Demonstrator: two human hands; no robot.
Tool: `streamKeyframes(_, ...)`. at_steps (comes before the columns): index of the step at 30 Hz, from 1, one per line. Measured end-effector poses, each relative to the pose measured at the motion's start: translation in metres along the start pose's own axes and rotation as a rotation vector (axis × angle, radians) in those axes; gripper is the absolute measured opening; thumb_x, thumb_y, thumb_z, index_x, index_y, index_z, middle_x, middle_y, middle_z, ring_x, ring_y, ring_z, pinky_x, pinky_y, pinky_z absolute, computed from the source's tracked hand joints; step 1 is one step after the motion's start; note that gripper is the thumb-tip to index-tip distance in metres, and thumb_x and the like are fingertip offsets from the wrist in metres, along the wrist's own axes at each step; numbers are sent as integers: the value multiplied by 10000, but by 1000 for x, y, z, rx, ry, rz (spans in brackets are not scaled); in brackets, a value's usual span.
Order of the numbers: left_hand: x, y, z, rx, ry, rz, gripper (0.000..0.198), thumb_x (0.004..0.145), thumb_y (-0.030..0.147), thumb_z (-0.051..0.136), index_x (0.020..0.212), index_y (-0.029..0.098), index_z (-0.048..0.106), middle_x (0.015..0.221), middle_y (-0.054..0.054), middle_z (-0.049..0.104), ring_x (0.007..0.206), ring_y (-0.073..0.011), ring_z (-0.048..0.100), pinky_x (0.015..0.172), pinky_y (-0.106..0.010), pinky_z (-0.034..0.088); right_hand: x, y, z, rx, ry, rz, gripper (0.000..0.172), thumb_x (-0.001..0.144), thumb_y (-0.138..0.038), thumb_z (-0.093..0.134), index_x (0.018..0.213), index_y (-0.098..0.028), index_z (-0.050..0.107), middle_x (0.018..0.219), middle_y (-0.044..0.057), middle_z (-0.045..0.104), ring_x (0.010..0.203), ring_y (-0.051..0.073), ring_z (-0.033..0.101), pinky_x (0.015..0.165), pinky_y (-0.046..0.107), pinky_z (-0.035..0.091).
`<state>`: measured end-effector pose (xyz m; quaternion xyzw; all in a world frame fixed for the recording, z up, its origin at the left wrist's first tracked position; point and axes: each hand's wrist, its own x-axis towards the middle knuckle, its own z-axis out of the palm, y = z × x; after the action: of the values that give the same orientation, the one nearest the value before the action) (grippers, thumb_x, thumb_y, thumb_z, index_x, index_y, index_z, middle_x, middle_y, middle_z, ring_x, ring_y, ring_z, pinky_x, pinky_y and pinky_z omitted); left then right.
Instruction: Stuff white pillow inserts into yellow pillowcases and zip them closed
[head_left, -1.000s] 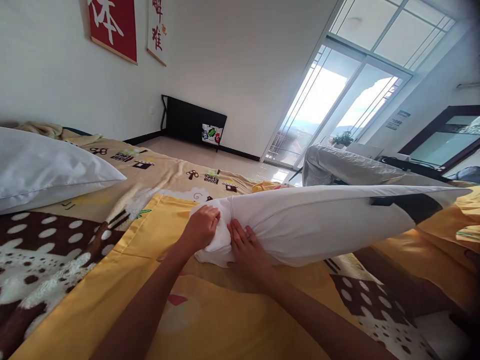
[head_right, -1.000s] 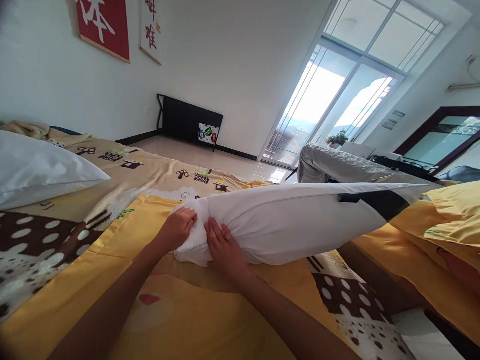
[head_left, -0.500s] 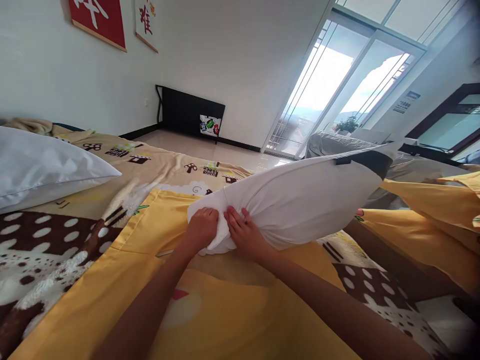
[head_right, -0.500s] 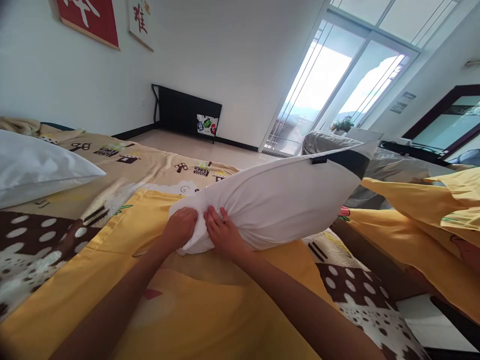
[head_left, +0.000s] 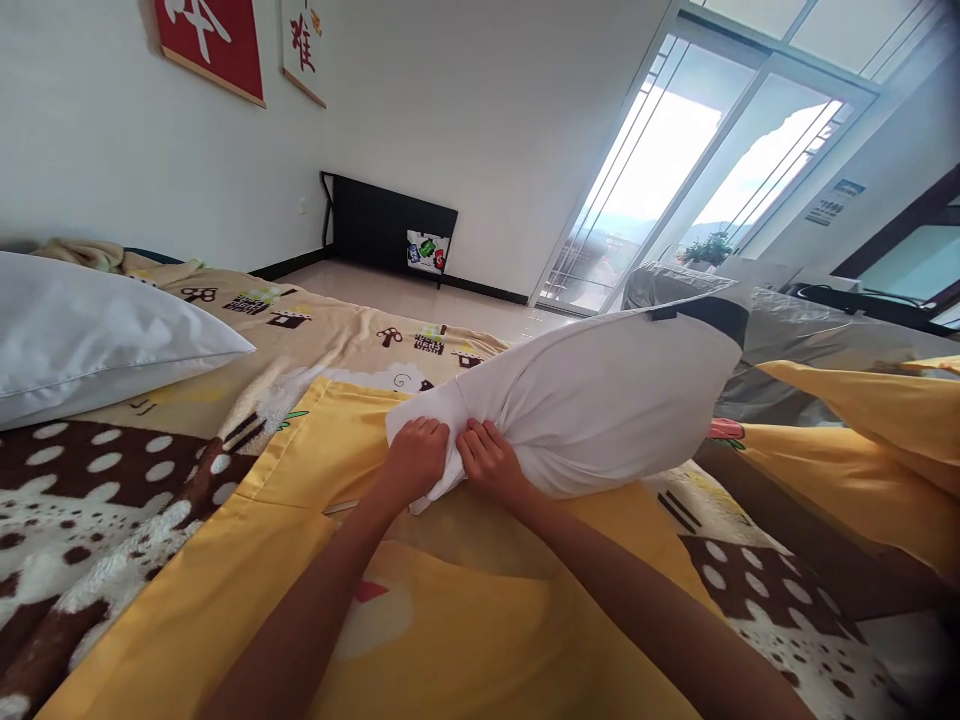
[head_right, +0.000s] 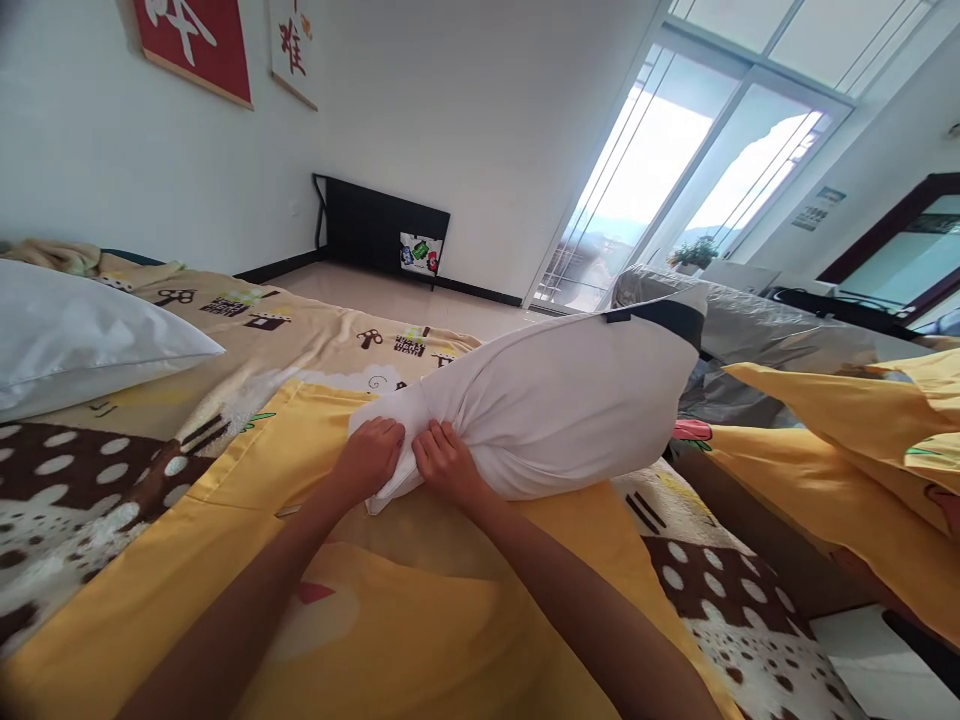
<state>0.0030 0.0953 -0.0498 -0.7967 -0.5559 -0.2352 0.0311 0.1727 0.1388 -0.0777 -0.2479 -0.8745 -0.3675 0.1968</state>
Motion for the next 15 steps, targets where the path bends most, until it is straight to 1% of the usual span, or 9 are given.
streamKeyframes(3,0,0,-13,-13,29,-42,238,875,101,354,802,172,570,841,-103,634,859,-247,570,759,-362,418,4,3,1,11,-28,22,268,886,-74,371,813,-164,613,780,77,603,955,220,555,908,354,380)
streamKeyframes(7,-3,-2,-29,-42,87,-145,242,867,74,326,882,164,550,895,-105,633,861,-240,577,707,-336,408,13,11,3,36,-77,72,219,764,-66,433,865,-148,609,878,106,601,941,238,521,901,378,380)
streamKeyframes(9,-6,-5,-34,-92,79,-162,248,904,118,305,960,168,542,897,-81,647,823,-221,595,667,-315,403,19,16,5,47,-98,93,243,705,-58,454,874,-137,610,894,114,597,890,234,511,880,375,382)
streamKeyframes(11,-8,-8,-36,-152,62,-154,287,948,213,287,1129,170,506,933,-68,663,821,-212,613,665,-305,405,25,20,6,61,-116,102,257,664,-59,471,868,-129,611,869,109,592,831,225,498,847,360,387)
streamKeyframes(12,-9,-10,-35,-168,61,-137,343,959,290,302,1246,168,446,985,-78,663,861,-219,617,692,-309,411,27,22,6,69,-125,103,259,650,-66,482,866,-127,612,852,105,588,812,224,492,834,355,387)
streamKeyframes(13,-10,-13,-33,-168,65,-115,461,949,390,344,1350,164,356,1038,-95,652,912,-235,612,733,-321,416,29,24,7,77,-133,103,259,640,-76,492,865,-125,611,835,102,584,801,225,486,825,352,387)
streamKeyframes(14,-11,-14,-30,-149,72,-91,632,906,499,414,1420,161,267,1080,-114,634,960,-257,597,781,-338,414,31,25,7,84,-142,104,261,632,-85,500,866,-125,610,825,101,581,796,228,482,821,351,385)
streamKeyframes(15,-11,-16,-25,-114,77,-68,814,830,593,498,1457,161,208,1100,-129,615,993,-278,579,823,-358,406,32,26,7,90,-151,107,267,625,-89,505,868,-126,608,821,101,579,797,231,480,822,352,381)
